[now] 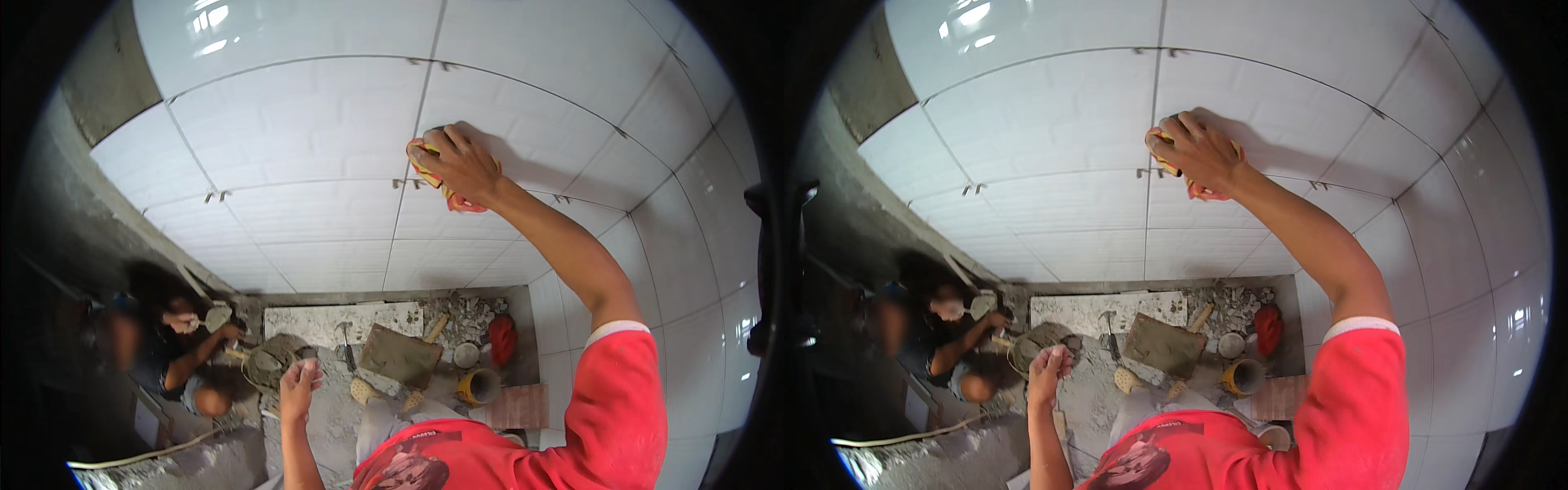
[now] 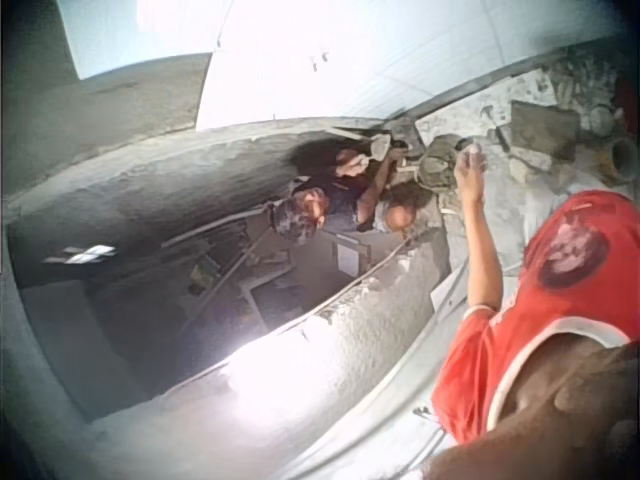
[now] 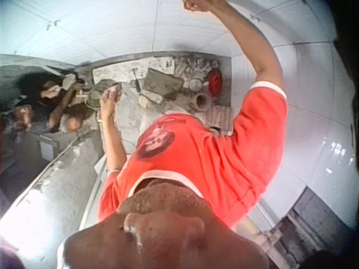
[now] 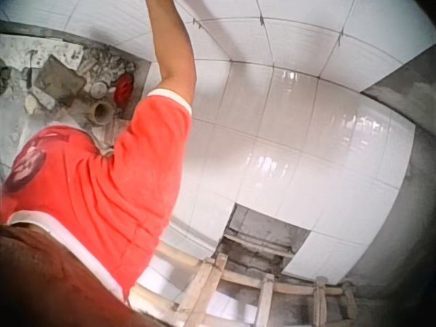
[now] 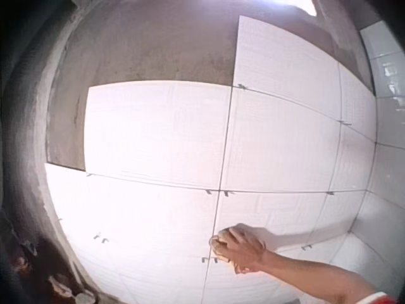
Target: The person wipes a white wall tile with a cloth, then scoops cement from a bucket and spreads it on a tile using a trowel. The person applies the cement-coated tile to the wall and presses it into place. The process repeats with additional tiles.
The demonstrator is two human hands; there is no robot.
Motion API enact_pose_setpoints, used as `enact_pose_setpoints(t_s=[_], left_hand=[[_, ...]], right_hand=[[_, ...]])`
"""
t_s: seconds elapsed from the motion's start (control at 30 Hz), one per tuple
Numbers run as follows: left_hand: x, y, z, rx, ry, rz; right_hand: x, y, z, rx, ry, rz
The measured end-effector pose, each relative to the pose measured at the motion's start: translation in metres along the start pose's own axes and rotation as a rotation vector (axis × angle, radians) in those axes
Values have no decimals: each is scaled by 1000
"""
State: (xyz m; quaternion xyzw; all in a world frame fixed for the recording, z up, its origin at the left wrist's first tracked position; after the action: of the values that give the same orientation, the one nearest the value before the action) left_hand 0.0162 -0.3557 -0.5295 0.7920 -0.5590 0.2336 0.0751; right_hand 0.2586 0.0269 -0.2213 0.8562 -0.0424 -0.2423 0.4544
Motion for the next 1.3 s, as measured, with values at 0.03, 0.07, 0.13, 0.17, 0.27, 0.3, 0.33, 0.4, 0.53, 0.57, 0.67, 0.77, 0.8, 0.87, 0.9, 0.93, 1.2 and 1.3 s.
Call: enact_pose_setpoints(t_s=[0.03,0.07,0.13,0.17,0.27,0.3,0.33,0.4,0.53,0.57,0.67,0.77,0.8,0.87,0.9,0.93,1.2,1.3], left_hand=[[2,-3,-3,26,-72,54],[6,1,0,16,-53,44],[16,14,11,-17,58,-74],[21,21,15,-24,97,-145],[22,22,13,-23,108,-193],[22,24,13,-55,186,-248],[15,13,1,-22,77,-138],[6,-5,-19,19,-50,43],[17,-7,-39,-51,-95,40],[21,-4,-35,-62,-29,-11],[30,8,-19,-111,179,-190],[22,-13,-24,-55,9,30],[19,-18,-25,-33,-24,73],[20,-20,-20,-78,23,30],[23,-23,-19,-83,24,30],[26,-24,-14,-111,65,0],[40,-66,59,-296,146,136],[59,-50,118,-445,203,67]], right_hand=[[8,0,-7,21,57,-7],[18,9,-34,22,-110,-108],[52,20,-102,-153,-605,-260],[75,30,-121,-115,-811,-434],[103,19,-126,-91,-1077,-599],[108,5,-120,-126,-1166,-569],[95,-22,-96,-118,-1080,-286],[72,-49,-46,-182,-380,22],[128,-20,-113,-154,-1101,-387],[145,-8,-121,-193,-1209,-672],[144,-9,-123,-140,-1210,-693],[116,-28,-66,-70,-432,-391],[128,-34,-64,-56,-501,-361],[160,-43,-90,-36,-870,-272],[178,-39,-106,-56,-1042,-369],[197,-40,-119,-203,-1214,-510],[215,-156,-21,-278,-714,-55],[310,-213,0,-441,-1029,86]])
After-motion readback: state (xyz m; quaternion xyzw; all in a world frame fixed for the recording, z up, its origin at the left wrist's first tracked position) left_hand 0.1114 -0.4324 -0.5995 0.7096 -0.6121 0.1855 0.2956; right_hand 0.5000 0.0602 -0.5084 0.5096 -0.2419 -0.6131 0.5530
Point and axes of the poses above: each hand's wrist, its own x-axis away from the middle knuckle, its own y-axis out of the back of the hand, z = x × y, the point moved 7 cm from there along -x, towards the middle knuckle, and after that the axes turned 8 degrees about z, right-handed, at the moved point
